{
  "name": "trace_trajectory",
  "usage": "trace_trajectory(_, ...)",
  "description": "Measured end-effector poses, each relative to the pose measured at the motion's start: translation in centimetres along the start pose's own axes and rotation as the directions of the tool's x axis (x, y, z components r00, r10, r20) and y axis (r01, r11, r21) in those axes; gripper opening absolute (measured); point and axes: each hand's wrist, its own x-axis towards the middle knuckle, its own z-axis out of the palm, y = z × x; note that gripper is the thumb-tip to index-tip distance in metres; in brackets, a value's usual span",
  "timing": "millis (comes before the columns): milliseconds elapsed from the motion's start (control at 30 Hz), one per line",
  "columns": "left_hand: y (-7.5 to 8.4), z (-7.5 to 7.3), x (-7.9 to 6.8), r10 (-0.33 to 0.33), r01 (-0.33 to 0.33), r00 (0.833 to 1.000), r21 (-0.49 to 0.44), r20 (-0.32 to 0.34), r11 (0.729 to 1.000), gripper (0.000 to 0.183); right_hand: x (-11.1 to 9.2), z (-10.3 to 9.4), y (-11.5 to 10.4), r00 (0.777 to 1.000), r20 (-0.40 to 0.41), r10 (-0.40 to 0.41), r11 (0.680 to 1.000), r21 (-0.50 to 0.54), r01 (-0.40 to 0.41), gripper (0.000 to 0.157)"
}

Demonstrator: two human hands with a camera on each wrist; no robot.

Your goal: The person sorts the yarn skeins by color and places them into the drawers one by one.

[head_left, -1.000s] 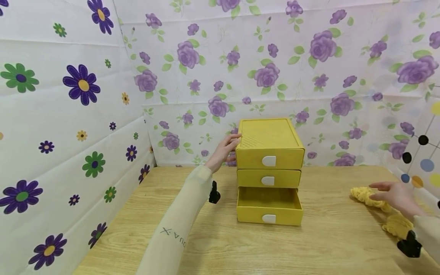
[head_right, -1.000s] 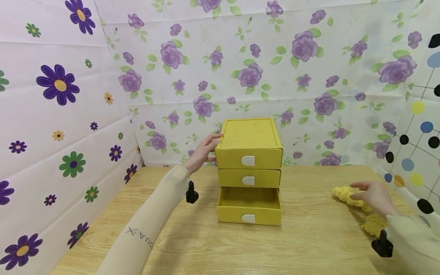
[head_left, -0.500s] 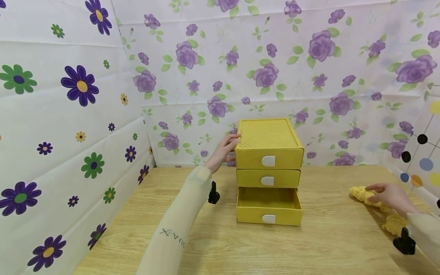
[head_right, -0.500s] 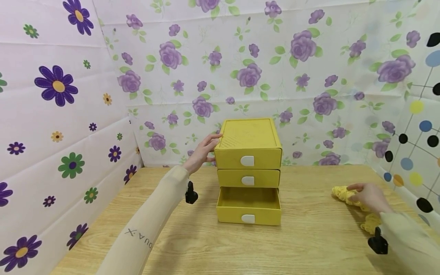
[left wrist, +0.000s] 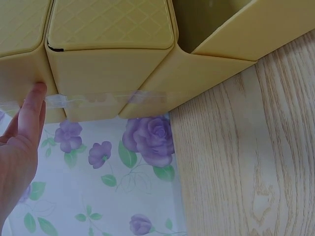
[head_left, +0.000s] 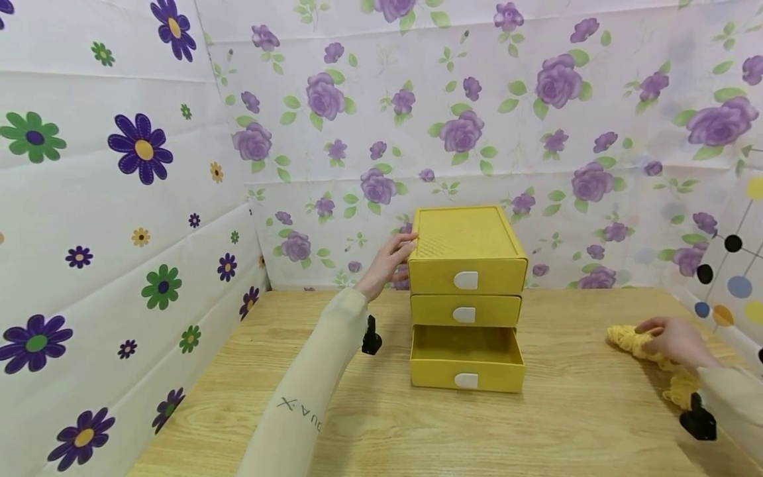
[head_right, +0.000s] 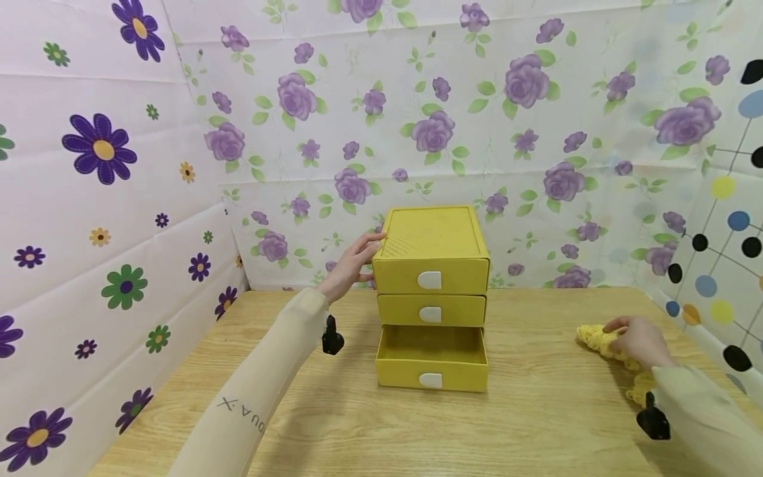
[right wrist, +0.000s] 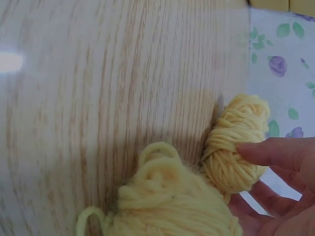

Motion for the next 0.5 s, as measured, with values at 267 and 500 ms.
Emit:
trace_trajectory(267,-2.0,-0.5,1.2,0.018,-0.017,0.998,0.012,-0.058,1.000,0.043,-0.2,0.1,0.0,0.999,-0.031,-0.035,0.999,0.004,0.035,0.028)
trace_trajectory(500,-1.7,-0.3,1.0,0.023,-0.023,0.999,0.000,-0.042,1.000,0.044,-0.5,0.2,-0.5,0.997,-0.058,-0.060,0.998,0.015,0.061,0.027)
